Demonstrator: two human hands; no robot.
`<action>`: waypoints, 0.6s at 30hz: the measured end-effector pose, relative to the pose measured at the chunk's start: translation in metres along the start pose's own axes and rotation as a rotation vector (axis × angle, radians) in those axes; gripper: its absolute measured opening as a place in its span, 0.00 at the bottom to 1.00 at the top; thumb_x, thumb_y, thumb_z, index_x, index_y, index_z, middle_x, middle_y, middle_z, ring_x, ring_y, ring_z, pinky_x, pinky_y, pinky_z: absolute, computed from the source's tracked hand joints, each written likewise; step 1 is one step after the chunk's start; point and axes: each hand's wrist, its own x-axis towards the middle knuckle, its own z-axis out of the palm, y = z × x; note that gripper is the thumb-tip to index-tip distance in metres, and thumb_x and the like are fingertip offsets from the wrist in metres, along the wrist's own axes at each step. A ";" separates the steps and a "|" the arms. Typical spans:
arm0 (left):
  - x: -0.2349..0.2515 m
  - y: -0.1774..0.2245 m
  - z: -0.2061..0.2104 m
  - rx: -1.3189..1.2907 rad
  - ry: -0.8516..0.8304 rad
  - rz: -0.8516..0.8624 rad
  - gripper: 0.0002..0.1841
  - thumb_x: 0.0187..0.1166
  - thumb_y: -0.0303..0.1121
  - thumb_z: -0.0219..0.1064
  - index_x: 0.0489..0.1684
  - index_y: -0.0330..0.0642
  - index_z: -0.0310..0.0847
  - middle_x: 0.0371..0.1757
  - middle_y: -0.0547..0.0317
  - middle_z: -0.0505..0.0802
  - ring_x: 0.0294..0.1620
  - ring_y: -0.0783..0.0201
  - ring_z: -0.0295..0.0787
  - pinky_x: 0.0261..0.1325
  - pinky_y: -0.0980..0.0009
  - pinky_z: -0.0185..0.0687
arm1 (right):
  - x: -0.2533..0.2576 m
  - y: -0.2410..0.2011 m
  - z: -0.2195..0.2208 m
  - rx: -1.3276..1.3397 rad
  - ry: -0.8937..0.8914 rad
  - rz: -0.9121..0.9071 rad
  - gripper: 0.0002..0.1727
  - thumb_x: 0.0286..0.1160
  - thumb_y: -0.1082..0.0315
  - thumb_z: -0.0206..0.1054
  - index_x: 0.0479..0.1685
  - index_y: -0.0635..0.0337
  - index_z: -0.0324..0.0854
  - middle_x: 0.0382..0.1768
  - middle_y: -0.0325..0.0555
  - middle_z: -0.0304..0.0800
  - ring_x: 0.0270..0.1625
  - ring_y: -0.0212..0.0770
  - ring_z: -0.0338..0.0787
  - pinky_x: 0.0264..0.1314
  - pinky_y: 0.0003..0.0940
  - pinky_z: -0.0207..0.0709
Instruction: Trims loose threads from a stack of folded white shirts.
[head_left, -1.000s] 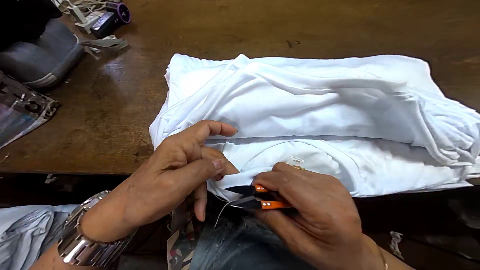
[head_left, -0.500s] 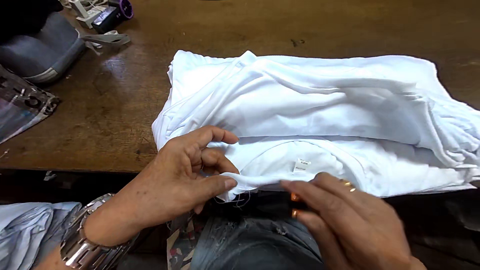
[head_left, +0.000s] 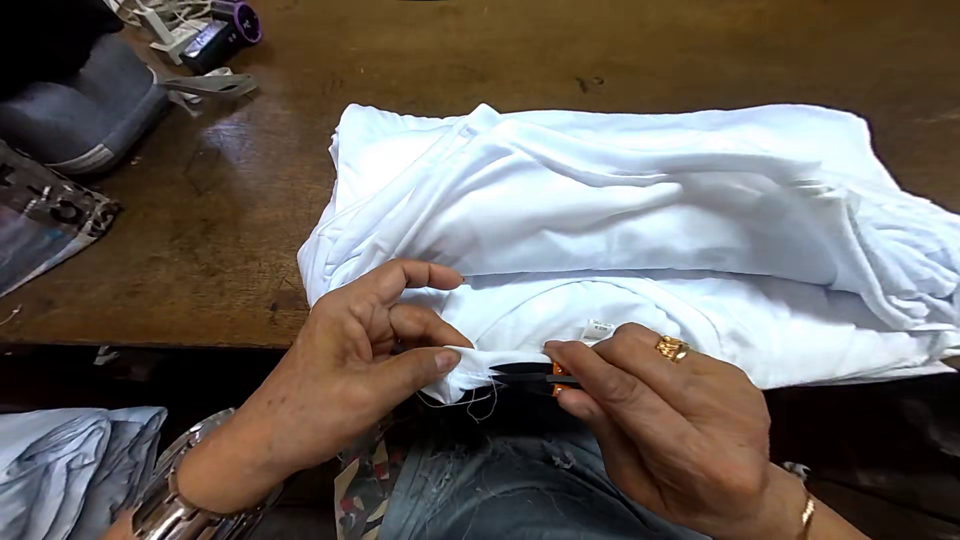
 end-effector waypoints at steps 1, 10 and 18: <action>0.000 0.000 0.001 -0.005 0.006 -0.003 0.26 0.73 0.19 0.67 0.73 0.36 0.73 0.37 0.53 0.96 0.28 0.66 0.91 0.26 0.80 0.85 | 0.000 0.000 0.000 -0.001 0.000 -0.005 0.17 0.88 0.60 0.58 0.55 0.64 0.87 0.30 0.44 0.78 0.32 0.38 0.75 0.31 0.30 0.65; -0.001 -0.001 0.004 -0.041 0.036 -0.030 0.25 0.73 0.19 0.66 0.71 0.39 0.73 0.36 0.53 0.96 0.22 0.70 0.87 0.18 0.84 0.76 | 0.000 0.000 0.005 -0.003 0.011 -0.014 0.16 0.87 0.61 0.59 0.54 0.64 0.87 0.30 0.44 0.78 0.32 0.38 0.74 0.31 0.31 0.64; 0.000 0.001 0.004 -0.028 0.043 -0.061 0.25 0.73 0.20 0.68 0.71 0.40 0.73 0.34 0.54 0.96 0.15 0.72 0.81 0.12 0.84 0.68 | 0.002 0.004 0.002 0.006 -0.015 -0.049 0.15 0.88 0.61 0.58 0.51 0.63 0.87 0.29 0.43 0.78 0.31 0.38 0.75 0.30 0.31 0.64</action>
